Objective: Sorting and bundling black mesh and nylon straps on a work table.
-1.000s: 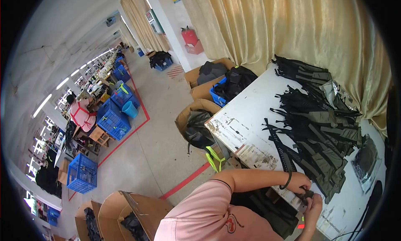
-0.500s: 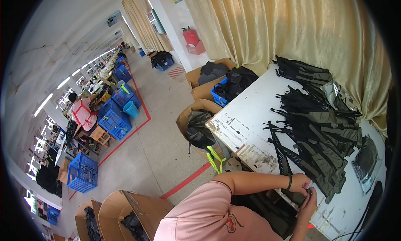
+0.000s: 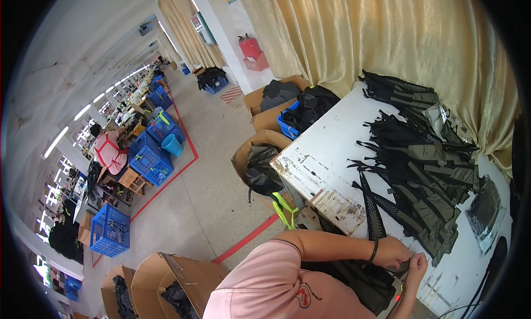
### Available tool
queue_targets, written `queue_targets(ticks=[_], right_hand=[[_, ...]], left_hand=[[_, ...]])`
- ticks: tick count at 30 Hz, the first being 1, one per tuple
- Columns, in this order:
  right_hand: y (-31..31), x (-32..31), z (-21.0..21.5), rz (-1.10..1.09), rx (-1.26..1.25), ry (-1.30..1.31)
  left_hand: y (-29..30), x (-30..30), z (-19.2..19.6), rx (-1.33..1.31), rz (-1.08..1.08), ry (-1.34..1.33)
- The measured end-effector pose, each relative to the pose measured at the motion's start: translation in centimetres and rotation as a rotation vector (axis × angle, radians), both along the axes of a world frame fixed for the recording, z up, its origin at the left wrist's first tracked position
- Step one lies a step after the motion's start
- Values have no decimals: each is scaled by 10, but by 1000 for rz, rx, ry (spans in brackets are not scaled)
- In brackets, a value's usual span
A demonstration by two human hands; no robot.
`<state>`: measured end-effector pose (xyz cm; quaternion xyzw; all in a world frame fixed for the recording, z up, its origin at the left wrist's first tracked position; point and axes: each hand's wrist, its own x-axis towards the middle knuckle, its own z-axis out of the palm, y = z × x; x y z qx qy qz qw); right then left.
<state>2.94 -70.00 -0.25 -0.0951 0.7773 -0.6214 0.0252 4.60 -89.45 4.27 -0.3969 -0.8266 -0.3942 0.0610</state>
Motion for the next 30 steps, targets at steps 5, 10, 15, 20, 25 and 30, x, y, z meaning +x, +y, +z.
queue_targets(ticks=[5,10,15,20,25,30], right_hand=[[-13,15,6,-24,-316,-292],[-13,23,16,127,-471,-335],[-12,28,34,164,-537,-383],[-18,40,37,437,-751,-483],[-16,36,25,324,-810,-477],[-20,32,28,21,70,197]], left_hand=[[-4,-3,-15,-87,126,-114],[2,0,1,59,137,-471],[-6,-5,6,303,93,-382],[-11,-9,22,302,91,-293],[-21,-15,31,324,-4,-268],[-7,-2,32,102,96,-465]])
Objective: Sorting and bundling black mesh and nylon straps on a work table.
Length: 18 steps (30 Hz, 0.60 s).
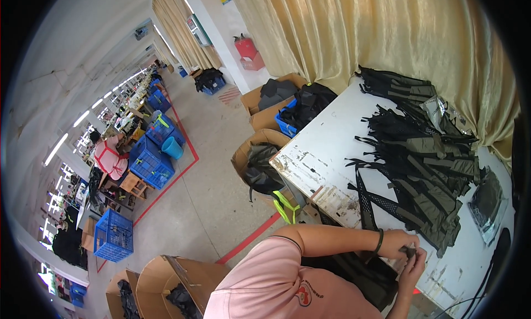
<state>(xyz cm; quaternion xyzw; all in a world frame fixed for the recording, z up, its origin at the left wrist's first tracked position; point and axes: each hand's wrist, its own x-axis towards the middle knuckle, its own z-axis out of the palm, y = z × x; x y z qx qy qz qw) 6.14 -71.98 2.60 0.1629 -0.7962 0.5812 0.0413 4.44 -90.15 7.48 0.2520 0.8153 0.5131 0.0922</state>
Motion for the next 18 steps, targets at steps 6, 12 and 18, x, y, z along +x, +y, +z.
queue_targets(ticks=[6,12,18], right_hand=[[26,-9,13,-148,-149,-143],[19,3,33,85,-7,-210],[85,20,36,-16,-213,-575]], left_hand=[[-3,-13,-17,-229,100,93],[-10,-8,0,-24,-156,-41],[-95,11,-18,-524,-300,-226]])
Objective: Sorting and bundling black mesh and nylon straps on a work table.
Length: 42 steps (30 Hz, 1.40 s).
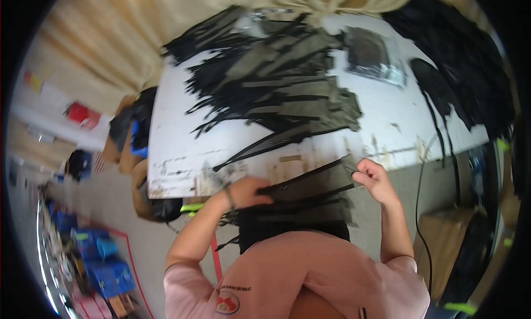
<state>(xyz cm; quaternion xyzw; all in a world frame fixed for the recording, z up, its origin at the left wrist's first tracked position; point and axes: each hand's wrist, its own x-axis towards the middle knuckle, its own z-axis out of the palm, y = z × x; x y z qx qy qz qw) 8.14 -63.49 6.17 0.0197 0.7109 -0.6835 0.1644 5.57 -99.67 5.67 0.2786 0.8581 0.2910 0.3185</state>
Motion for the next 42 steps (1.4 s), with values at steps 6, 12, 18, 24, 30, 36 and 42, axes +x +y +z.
queue_targets(ticks=[6,12,18,24,30,36,42], right_hand=[[67,24,-64,380,637,-308],[31,-66,-48,-156,641,217],[57,-160,-127,-325,784,389],[36,-103,-99,-72,208,142],[-24,-17,-65,69,124,269],[-45,17,7,200,256,406],[-66,10,9,26,705,911]], left_hand=[[-13,47,-82,-271,-224,-251],[2,53,-98,-487,-310,-112],[37,29,-81,-488,-267,-20],[34,19,-43,239,250,246],[79,-22,-32,566,181,714],[120,-45,-56,571,17,230],[133,-40,-39,651,227,310]])
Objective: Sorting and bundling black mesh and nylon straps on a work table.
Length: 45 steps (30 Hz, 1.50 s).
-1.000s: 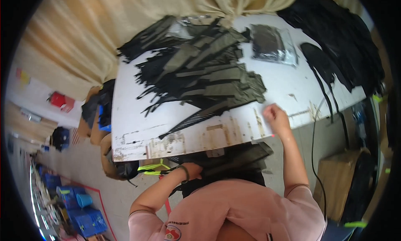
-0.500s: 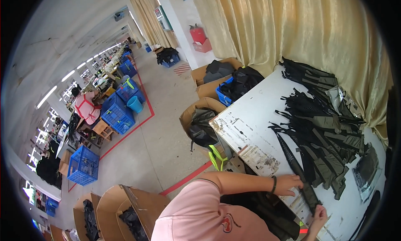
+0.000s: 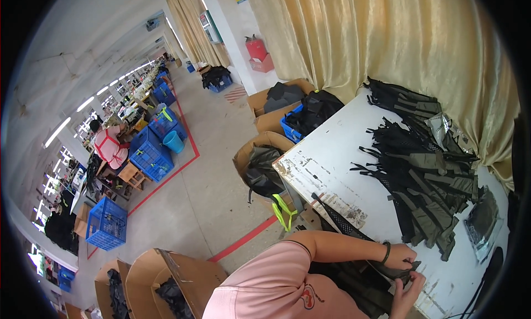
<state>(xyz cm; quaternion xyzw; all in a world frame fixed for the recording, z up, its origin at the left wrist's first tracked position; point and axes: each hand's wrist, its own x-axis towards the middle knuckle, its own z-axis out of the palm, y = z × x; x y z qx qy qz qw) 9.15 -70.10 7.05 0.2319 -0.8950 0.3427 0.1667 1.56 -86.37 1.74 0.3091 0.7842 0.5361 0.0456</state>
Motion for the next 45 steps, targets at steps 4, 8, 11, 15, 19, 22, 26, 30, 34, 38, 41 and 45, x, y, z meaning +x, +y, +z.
queue_targets(ticks=[4,8,11,15,19,22,26,30,34,38,41,45], right_hand=[[-6,-15,-36,-52,-278,-248],[-5,-25,-42,-94,-271,-145],[-7,-28,-34,-65,-175,-111],[-3,-32,-25,61,-118,-126],[-2,-38,-24,2,-105,-164],[2,-43,-24,-36,-60,-110],[16,-50,-49,35,-373,-374],[6,-43,-42,44,-675,-704],[-13,-39,-63,49,-687,-609],[-6,-36,-48,158,-956,-860],[-7,-36,-44,136,-1070,-867],[-6,-22,-39,488,-1057,-1152]], left_hand=[[-3,7,18,-65,77,-81],[-10,6,9,-6,103,-9],[-15,7,14,-59,135,-82],[-18,10,15,-64,70,-34],[-19,16,22,-79,41,9],[-19,26,36,-87,-10,58],[-22,37,44,-168,-114,287],[-27,40,38,-227,-29,317],[-18,39,35,-289,81,44],[-24,32,34,-107,105,-158],[-29,26,43,50,101,-153],[-32,19,49,127,62,7]])
